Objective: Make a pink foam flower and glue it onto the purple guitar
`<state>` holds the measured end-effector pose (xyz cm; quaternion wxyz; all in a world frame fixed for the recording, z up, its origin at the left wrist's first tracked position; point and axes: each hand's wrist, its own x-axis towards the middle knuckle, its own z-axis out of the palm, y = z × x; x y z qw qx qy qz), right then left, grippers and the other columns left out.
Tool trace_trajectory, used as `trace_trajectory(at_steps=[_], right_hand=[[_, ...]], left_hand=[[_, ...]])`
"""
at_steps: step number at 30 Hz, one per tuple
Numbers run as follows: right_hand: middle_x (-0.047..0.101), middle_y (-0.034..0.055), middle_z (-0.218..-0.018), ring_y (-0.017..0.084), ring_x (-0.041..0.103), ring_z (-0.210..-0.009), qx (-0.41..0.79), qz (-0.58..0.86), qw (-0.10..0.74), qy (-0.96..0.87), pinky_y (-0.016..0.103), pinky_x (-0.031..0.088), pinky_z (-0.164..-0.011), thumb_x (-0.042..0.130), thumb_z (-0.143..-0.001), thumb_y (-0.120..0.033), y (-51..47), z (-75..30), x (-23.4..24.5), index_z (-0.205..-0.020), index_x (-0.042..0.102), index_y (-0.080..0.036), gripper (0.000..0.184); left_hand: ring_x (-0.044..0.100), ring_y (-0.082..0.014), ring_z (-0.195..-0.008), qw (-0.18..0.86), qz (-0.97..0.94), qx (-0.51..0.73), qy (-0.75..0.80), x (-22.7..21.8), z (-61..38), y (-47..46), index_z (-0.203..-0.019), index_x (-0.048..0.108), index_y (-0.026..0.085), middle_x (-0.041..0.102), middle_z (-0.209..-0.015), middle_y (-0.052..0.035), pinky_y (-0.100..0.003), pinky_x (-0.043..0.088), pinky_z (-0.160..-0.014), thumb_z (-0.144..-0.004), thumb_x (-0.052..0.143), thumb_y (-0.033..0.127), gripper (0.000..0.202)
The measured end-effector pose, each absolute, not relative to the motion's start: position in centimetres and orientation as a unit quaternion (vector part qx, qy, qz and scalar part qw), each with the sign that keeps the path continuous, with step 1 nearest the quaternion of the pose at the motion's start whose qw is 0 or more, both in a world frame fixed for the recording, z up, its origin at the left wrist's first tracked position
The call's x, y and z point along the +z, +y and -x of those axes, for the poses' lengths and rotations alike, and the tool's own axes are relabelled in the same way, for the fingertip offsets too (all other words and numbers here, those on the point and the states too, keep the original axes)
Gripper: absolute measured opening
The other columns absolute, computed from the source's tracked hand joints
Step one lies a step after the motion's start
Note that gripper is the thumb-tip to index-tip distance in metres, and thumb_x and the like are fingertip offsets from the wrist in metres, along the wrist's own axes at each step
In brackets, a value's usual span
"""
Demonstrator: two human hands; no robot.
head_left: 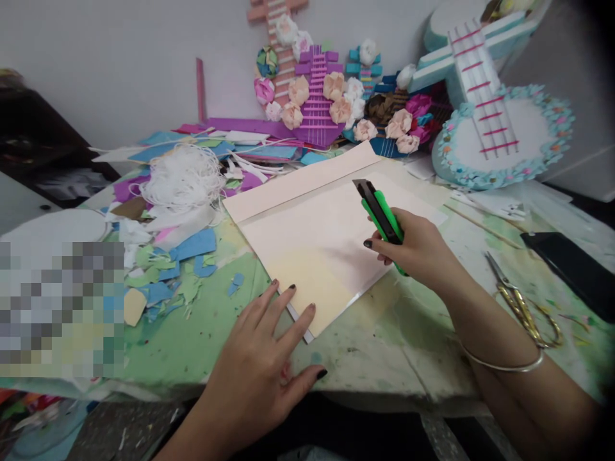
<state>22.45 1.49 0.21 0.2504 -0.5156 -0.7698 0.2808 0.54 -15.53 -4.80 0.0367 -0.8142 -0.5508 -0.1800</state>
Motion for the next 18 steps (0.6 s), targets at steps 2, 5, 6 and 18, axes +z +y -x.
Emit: trace_trajectory(at_steps=[2,5,6,18], right_hand=[[0.061,0.0005,-0.055,0.014,0.057,-0.043,0.384,0.525,0.224,-0.725,0.024,0.044,-0.040,0.066,-0.070,-0.031,1.4,-22.4,-0.1,-0.095,0.060,-0.016,0.029],[0.056,-0.0009,-0.046,0.013,0.053,-0.036,0.469,0.523,0.171,-0.691,0.022,0.042,-0.033,0.065,-0.070,-0.031,0.6,-21.5,-0.7,-0.085,0.062,-0.015,0.022],[0.055,-0.0012,-0.044,0.013,0.053,-0.036,0.479,0.521,0.160,-0.688,0.022,0.042,-0.033,0.065,-0.070,-0.030,0.3,-21.1,-0.9,-0.085,0.062,-0.015,0.021],[0.050,-0.0051,-0.041,0.007,0.043,-0.036,0.622,0.447,0.139,-0.628,0.018,0.036,-0.037,0.063,-0.071,-0.025,-0.8,-19.7,-0.7,-0.085,0.062,-0.013,0.019]], left_hand=[[0.031,-0.0366,-0.130,0.044,0.816,-0.177,-0.548,-4.8,-0.5,-15.5,-0.132,0.045,0.022,0.040,-0.138,-0.0148,-0.054,0.040,-0.095,-0.080,0.055,0.042,0.057],[0.031,-0.0357,-0.130,0.059,0.818,-0.175,-0.546,-4.9,-0.5,-15.4,-0.133,0.044,0.022,0.039,-0.139,-0.0146,-0.053,0.041,-0.095,-0.080,0.055,0.043,0.058],[0.031,-0.0355,-0.130,0.063,0.817,-0.174,-0.546,-5.0,-0.5,-15.5,-0.133,0.043,0.023,0.039,-0.139,-0.0144,-0.053,0.042,-0.095,-0.080,0.054,0.043,0.058],[0.029,-0.0353,-0.132,0.063,0.818,-0.172,-0.545,-4.9,-0.5,-15.5,-0.134,0.042,0.022,0.041,-0.138,-0.0133,-0.054,0.041,-0.096,-0.081,0.053,0.043,0.058]])
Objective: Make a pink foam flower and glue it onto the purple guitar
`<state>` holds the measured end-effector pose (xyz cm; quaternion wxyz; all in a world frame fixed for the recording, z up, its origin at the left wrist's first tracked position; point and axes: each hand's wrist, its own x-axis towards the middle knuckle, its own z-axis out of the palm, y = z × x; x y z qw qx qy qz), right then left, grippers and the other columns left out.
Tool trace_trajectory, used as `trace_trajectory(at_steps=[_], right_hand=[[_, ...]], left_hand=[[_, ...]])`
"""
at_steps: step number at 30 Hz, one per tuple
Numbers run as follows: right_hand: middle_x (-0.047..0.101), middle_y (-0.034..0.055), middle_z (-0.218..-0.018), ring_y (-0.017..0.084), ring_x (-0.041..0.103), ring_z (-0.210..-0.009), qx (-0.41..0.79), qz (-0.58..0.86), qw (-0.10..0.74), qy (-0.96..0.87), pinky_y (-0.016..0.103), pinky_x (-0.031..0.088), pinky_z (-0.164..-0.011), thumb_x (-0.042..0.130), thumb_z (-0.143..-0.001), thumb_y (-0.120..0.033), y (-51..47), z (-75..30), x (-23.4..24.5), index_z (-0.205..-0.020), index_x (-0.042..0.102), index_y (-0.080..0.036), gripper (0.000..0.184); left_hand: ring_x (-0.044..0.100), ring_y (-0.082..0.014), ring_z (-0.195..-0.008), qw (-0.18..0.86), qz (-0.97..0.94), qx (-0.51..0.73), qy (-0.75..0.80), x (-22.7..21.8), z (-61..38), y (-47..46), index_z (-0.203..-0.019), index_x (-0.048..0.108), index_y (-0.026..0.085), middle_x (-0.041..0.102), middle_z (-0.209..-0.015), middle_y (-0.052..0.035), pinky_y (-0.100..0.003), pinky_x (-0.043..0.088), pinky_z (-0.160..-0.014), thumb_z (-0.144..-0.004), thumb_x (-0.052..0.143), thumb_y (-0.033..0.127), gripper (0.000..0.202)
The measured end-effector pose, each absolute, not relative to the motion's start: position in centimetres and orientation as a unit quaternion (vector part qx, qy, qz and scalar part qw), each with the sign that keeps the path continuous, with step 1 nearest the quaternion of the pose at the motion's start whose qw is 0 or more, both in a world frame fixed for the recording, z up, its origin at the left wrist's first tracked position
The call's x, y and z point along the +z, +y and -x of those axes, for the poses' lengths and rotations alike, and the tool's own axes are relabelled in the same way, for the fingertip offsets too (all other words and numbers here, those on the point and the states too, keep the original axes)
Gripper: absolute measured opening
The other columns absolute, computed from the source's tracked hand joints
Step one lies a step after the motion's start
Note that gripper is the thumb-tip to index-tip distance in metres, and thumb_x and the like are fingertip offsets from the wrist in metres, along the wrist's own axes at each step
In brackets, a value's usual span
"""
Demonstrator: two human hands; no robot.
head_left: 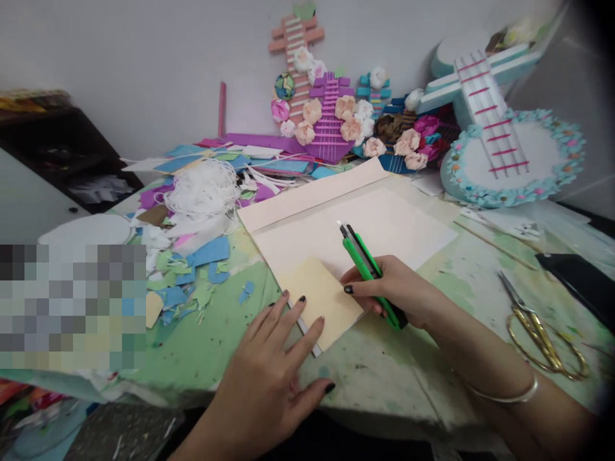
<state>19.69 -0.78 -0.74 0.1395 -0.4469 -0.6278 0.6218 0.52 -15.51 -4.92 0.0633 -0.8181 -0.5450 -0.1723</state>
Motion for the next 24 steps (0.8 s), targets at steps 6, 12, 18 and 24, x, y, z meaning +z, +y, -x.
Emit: trace_trajectory(at_steps=[6,12,18,24], right_hand=[[0.054,-0.0016,-0.042,0.010,0.049,-0.037,0.525,0.469,0.119,-0.700,0.020,0.040,-0.037,0.060,-0.072,-0.026,-1.1,-19.4,-1.7,-0.071,0.062,-0.015,0.012],[0.050,-0.0035,-0.040,0.008,0.045,-0.034,0.552,0.460,0.166,-0.675,0.019,0.034,-0.034,0.064,-0.071,-0.029,-0.7,-19.9,-0.2,-0.071,0.061,-0.015,0.015],[0.048,-0.0046,-0.040,0.007,0.043,-0.035,0.589,0.445,0.238,-0.631,0.019,0.031,-0.033,0.071,-0.067,-0.030,0.6,-20.7,0.3,-0.078,0.063,-0.013,0.022],[0.050,-0.0035,-0.043,0.007,0.045,-0.037,0.570,0.444,0.286,-0.630,0.020,0.034,-0.035,0.074,-0.065,-0.030,1.6,-20.8,0.5,-0.078,0.065,-0.013,0.024]], left_hand=[[0.028,-0.0361,-0.132,0.047,0.818,-0.178,-0.546,-4.9,-0.5,-15.5,-0.133,0.042,0.024,0.039,-0.140,-0.0129,-0.055,0.040,-0.097,-0.081,0.053,0.044,0.057],[0.030,-0.0331,-0.132,0.022,0.786,-0.216,-0.579,-5.0,-0.8,-15.7,-0.138,0.028,0.009,0.031,-0.143,-0.0209,-0.050,0.039,-0.101,-0.079,0.055,0.046,0.075],[0.032,-0.0311,-0.131,0.011,0.757,-0.240,-0.608,-5.1,-0.9,-15.7,-0.134,0.030,0.008,0.032,-0.141,-0.0216,-0.048,0.040,-0.101,-0.079,0.056,0.044,0.071],[0.029,-0.0328,-0.132,0.043,0.791,-0.237,-0.563,-5.2,-0.9,-15.5,-0.124,0.044,0.011,0.041,-0.135,-0.0191,-0.050,0.038,-0.103,-0.079,0.059,0.039,0.055]])
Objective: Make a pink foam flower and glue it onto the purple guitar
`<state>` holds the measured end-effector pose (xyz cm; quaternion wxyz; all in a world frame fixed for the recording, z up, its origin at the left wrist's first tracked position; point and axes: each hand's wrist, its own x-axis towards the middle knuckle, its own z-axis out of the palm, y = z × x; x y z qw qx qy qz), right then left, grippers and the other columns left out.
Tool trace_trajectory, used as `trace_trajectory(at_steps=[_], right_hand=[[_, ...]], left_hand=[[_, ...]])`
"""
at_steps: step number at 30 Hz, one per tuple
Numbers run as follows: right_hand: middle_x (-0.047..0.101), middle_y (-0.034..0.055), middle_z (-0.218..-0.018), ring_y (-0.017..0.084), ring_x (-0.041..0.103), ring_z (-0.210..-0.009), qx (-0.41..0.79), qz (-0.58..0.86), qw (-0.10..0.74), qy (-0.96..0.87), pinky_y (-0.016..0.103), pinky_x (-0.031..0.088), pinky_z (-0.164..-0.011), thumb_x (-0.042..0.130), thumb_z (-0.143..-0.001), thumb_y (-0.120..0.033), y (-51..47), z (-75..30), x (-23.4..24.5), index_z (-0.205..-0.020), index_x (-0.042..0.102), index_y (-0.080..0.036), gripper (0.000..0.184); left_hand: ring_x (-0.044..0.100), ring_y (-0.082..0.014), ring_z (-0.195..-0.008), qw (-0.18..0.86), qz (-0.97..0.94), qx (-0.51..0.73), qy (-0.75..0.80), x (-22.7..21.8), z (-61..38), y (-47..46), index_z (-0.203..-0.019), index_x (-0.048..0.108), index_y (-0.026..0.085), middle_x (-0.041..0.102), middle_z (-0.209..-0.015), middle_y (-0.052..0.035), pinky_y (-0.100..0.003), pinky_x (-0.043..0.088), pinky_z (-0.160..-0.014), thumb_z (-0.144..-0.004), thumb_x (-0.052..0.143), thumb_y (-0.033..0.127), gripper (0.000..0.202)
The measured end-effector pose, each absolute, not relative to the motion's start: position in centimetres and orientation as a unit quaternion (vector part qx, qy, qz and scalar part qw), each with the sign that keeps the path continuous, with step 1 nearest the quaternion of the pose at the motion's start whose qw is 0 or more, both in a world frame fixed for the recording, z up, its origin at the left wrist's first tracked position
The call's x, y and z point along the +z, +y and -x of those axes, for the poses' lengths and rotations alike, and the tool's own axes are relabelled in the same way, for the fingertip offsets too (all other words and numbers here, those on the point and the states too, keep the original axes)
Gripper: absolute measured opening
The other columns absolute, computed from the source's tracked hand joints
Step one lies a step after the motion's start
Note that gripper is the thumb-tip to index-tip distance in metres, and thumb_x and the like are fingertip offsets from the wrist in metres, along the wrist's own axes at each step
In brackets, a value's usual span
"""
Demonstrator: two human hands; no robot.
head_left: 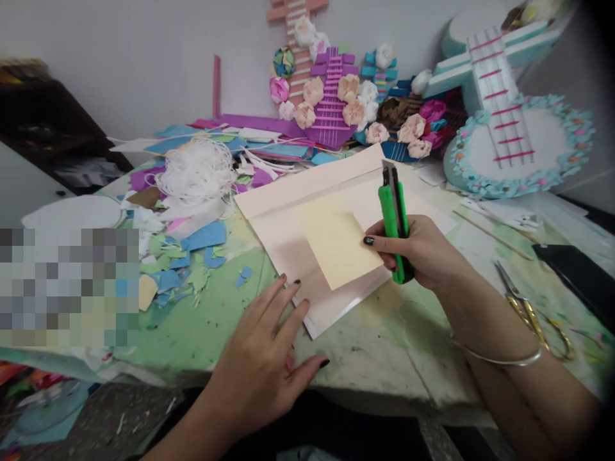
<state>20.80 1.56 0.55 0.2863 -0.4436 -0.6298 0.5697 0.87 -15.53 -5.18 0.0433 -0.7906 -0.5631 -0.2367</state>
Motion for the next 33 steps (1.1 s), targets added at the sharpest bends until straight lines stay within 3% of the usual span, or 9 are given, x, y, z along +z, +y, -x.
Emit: trace_trajectory(at_steps=[11,33], right_hand=[[0.056,-0.0009,-0.049,0.009,0.050,-0.044,0.527,0.403,0.146,-0.734,0.020,0.041,-0.042,0.065,-0.069,-0.025,1.5,-19.6,-1.9,-0.079,0.067,-0.012,0.016],[0.062,0.0009,-0.052,0.012,0.059,-0.047,0.432,0.402,0.090,-0.802,0.022,0.044,-0.048,0.058,-0.071,-0.024,1.3,-19.5,-2.0,-0.076,0.065,-0.013,0.013]], left_hand=[[0.040,-0.0308,-0.123,0.032,0.784,-0.273,-0.557,-5.1,-0.7,-15.8,-0.115,0.050,0.011,0.048,-0.124,-0.0181,-0.048,0.041,-0.100,-0.078,0.061,0.028,0.043],[0.047,-0.0294,-0.117,0.034,0.766,-0.290,-0.573,-5.1,-0.8,-15.7,-0.111,0.053,0.011,0.049,-0.124,-0.0184,-0.045,0.044,-0.097,-0.076,0.062,0.023,0.039]])
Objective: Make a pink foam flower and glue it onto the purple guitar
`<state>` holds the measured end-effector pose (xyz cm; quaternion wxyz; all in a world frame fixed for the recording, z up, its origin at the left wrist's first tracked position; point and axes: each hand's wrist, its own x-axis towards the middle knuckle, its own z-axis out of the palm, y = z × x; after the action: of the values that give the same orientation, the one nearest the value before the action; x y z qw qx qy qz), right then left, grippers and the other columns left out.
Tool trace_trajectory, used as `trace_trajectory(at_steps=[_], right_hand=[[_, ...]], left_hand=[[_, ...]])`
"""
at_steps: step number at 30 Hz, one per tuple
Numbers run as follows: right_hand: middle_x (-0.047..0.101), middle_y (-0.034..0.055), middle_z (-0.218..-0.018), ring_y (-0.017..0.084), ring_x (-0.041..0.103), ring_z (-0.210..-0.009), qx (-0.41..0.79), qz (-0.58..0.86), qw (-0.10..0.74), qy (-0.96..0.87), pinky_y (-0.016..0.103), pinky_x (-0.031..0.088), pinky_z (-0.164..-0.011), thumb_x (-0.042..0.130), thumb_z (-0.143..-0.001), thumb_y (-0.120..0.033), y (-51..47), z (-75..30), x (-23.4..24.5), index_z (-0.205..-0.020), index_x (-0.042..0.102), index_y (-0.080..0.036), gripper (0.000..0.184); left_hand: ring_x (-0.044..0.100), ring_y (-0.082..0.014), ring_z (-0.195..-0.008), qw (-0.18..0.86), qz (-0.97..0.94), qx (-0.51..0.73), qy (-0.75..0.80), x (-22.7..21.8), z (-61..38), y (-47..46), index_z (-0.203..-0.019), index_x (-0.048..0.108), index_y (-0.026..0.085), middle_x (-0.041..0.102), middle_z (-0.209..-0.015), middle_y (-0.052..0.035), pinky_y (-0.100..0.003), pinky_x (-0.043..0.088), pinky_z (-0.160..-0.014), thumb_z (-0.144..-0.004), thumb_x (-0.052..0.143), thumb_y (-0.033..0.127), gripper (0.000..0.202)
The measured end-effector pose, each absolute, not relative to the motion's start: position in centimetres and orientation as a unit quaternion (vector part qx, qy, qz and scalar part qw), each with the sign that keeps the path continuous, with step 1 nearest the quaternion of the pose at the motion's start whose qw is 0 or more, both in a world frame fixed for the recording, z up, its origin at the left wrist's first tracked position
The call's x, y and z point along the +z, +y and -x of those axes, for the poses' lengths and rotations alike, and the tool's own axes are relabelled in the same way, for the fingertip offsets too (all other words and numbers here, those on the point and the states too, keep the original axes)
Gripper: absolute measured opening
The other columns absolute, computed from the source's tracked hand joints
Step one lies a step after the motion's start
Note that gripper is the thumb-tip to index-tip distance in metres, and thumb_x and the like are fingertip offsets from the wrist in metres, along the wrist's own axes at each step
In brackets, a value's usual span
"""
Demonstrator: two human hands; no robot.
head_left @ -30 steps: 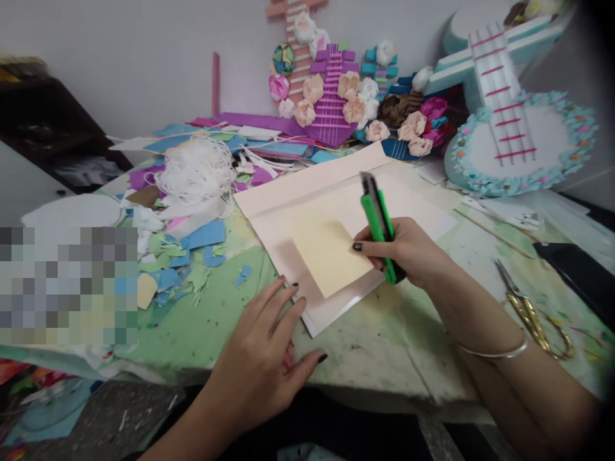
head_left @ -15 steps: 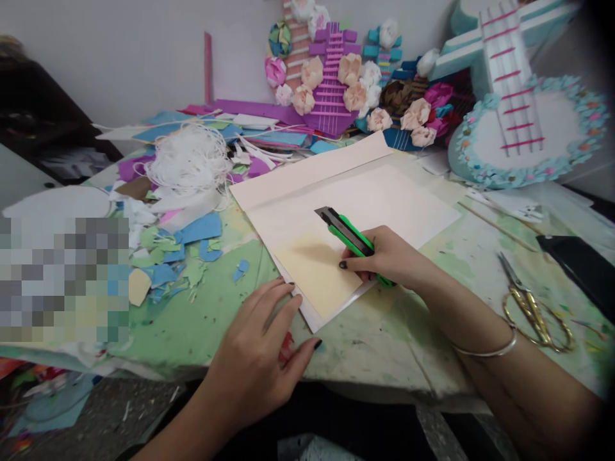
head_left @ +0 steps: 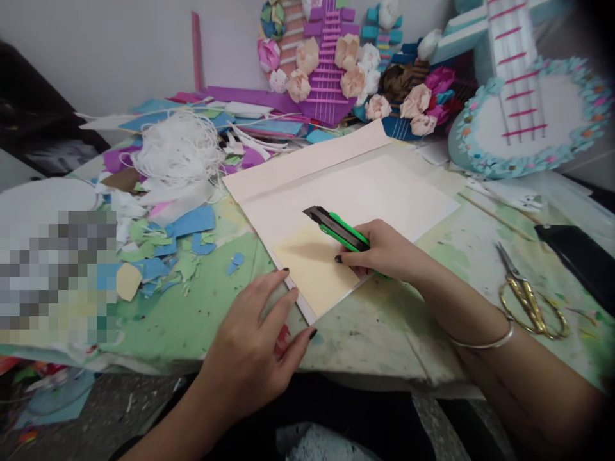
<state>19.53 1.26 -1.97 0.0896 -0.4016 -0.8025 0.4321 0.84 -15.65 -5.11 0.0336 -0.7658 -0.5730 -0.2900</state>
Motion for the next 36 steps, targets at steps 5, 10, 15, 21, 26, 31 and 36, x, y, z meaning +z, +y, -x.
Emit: trace_trajectory(at_steps=[5,10,15,21,26,31,36], right_hand=[[0.062,0.0010,-0.052,0.012,0.059,-0.048,0.420,0.405,0.088,-0.807,0.022,0.043,-0.048,0.058,-0.071,-0.023,1.20,-19.48,-1.96,-0.076,0.065,-0.013,0.013],[0.061,0.0010,-0.051,0.013,0.058,-0.048,0.407,0.402,0.088,-0.815,0.022,0.041,-0.049,0.058,-0.070,-0.024,1.18,-19.44,-1.95,-0.073,0.064,-0.014,0.012],[0.062,0.0017,-0.052,0.013,0.058,-0.049,0.406,0.401,0.091,-0.816,0.023,0.041,-0.049,0.058,-0.070,-0.023,1.04,-19.46,-1.84,-0.072,0.064,-0.013,0.012],[0.062,0.0013,-0.052,0.013,0.058,-0.048,0.405,0.399,0.084,-0.819,0.023,0.042,-0.050,0.058,-0.070,-0.023,0.99,-19.42,-1.72,-0.070,0.063,-0.014,0.011],[0.062,0.0011,-0.052,0.013,0.058,-0.049,0.404,0.402,0.080,-0.818,0.022,0.042,-0.050,0.058,-0.070,-0.024,1.08,-19.41,-1.87,-0.071,0.063,-0.014,0.011],[0.062,0.0012,-0.052,0.013,0.058,-0.049,0.406,0.405,0.076,-0.816,0.022,0.042,-0.050,0.059,-0.070,-0.024,1.07,-19.39,-1.82,-0.071,0.063,-0.014,0.011],[0.062,0.0016,-0.053,0.013,0.058,-0.050,0.394,0.404,0.071,-0.822,0.022,0.041,-0.050,0.059,-0.071,-0.026,1.06,-19.34,-1.75,-0.072,0.064,-0.014,0.013]], left_hand=[[0.047,-0.0293,-0.117,0.030,0.769,-0.294,-0.567,-5.22,-0.78,-15.56,-0.111,0.053,0.012,0.052,-0.121,-0.0167,-0.046,0.043,-0.098,-0.076,0.063,0.022,0.038],[0.048,-0.0292,-0.116,0.034,0.771,-0.298,-0.562,-5.25,-0.75,-15.53,-0.111,0.053,0.012,0.054,-0.118,-0.0161,-0.046,0.044,-0.098,-0.075,0.063,0.022,0.039],[0.048,-0.0291,-0.116,0.036,0.770,-0.300,-0.562,-5.23,-0.83,-15.55,-0.110,0.053,0.011,0.054,-0.118,-0.0165,-0.046,0.044,-0.097,-0.075,0.063,0.021,0.038],[0.048,-0.0292,-0.116,0.034,0.765,-0.301,-0.569,-5.26,-0.81,-15.49,-0.110,0.054,0.012,0.054,-0.118,-0.0158,-0.046,0.044,-0.097,-0.076,0.063,0.021,0.036],[0.050,-0.0291,-0.113,0.039,0.765,-0.306,-0.566,-5.26,-0.77,-15.52,-0.107,0.056,0.011,0.054,-0.116,-0.0166,-0.046,0.045,-0.096,-0.075,0.064,0.020,0.035],[0.050,-0.0288,-0.113,0.043,0.764,-0.308,-0.565,-5.28,-0.73,-15.63,-0.107,0.057,0.011,0.055,-0.115,-0.0160,-0.046,0.046,-0.095,-0.075,0.064,0.020,0.034],[0.051,-0.0286,-0.112,0.047,0.765,-0.310,-0.562,-5.38,-0.84,-15.52,-0.108,0.057,0.010,0.056,-0.114,-0.0162,-0.045,0.046,-0.095,-0.074,0.065,0.019,0.036]])
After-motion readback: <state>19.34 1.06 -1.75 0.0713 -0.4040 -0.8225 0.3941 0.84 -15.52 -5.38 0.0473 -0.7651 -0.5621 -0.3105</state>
